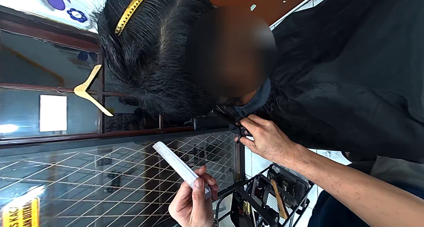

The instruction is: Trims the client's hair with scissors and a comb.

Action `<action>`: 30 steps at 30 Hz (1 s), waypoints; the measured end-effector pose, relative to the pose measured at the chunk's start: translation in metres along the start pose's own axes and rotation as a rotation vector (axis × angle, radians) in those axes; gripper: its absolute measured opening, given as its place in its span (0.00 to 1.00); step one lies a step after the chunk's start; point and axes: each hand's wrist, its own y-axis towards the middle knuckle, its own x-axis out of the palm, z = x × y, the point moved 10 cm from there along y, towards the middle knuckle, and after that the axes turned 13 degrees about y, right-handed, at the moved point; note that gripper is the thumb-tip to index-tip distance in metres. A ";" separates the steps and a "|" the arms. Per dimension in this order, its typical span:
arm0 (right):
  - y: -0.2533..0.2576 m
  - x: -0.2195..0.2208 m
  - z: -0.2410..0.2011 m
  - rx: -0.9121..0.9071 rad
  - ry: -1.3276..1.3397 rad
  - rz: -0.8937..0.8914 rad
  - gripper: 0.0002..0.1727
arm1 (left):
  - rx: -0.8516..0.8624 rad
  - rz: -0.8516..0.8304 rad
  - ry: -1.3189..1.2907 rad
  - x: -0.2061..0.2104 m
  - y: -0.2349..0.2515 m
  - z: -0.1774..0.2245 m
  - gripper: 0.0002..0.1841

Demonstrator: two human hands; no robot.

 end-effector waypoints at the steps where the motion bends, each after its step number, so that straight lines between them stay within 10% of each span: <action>1: 0.001 -0.001 -0.001 -0.005 0.004 0.006 0.15 | -0.002 0.001 0.004 0.000 0.000 0.000 0.14; 15: -0.024 -0.012 -0.010 0.076 0.190 -0.247 0.16 | -0.011 0.071 -0.163 0.008 0.005 -0.004 0.09; 22: -0.076 -0.107 -0.049 0.059 0.735 -0.202 0.30 | -0.084 0.208 -0.478 0.021 0.008 -0.011 0.07; 30: -0.038 -0.165 -0.084 0.047 0.532 -0.377 0.27 | -0.124 0.356 -0.677 0.095 0.013 0.019 0.23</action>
